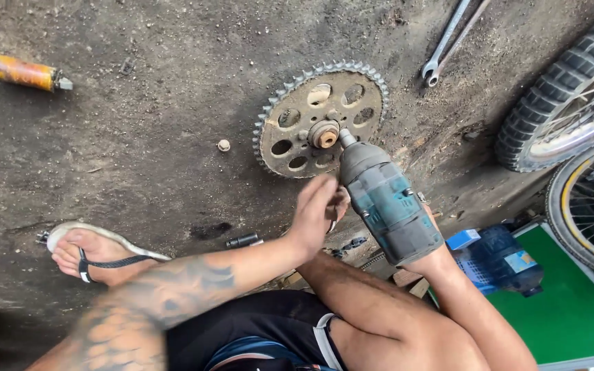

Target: The person retrieves a socket from a bucket, then uses a power drill to remove a bolt from a motorcycle sprocket. After removing the sprocket, they use a wrench to loosen additional bolts on the hub assembly.

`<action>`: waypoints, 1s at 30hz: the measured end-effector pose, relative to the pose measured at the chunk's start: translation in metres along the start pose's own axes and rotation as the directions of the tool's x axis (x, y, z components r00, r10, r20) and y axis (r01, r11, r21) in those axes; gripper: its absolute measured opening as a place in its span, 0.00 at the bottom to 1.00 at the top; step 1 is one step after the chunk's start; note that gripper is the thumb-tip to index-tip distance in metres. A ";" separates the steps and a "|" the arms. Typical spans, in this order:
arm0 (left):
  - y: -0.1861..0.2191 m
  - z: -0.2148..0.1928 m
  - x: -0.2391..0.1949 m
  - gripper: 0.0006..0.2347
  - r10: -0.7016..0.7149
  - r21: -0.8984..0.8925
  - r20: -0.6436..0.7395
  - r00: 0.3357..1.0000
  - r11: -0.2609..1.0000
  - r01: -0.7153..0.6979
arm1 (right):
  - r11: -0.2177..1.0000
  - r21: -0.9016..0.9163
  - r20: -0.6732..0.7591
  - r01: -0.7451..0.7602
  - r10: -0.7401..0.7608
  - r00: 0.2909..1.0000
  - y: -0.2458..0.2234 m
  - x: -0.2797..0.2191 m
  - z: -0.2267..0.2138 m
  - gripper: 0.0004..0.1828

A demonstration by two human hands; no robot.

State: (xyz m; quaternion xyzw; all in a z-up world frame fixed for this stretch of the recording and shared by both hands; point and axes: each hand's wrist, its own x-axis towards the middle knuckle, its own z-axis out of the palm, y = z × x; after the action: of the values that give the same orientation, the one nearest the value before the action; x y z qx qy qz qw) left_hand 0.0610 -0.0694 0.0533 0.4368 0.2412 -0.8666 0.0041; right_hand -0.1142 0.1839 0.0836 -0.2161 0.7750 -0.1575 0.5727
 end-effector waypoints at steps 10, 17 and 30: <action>0.159 0.001 0.046 0.15 0.520 0.642 0.759 0.393 -0.697 -0.318 | 0.998 0.057 -0.115 0.001 0.006 0.993 -0.006 0.006 0.025 0.03; 0.155 0.001 0.044 0.18 0.567 0.684 0.703 0.430 -0.705 -0.187 | 0.999 0.044 -0.092 -0.029 0.033 0.995 -0.020 -0.004 0.022 0.02; 0.151 0.002 0.040 0.17 0.601 0.709 0.688 0.407 -0.677 -0.197 | 0.996 0.028 -0.077 -0.090 0.092 0.993 -0.016 -0.010 0.019 0.02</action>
State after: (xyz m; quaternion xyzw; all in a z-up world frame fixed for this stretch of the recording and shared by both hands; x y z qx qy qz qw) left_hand 0.0673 -0.1960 -0.0388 0.4125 -0.7874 -0.4472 0.0991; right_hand -0.0908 0.1755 0.0942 -0.1672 0.8038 -0.1493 0.5510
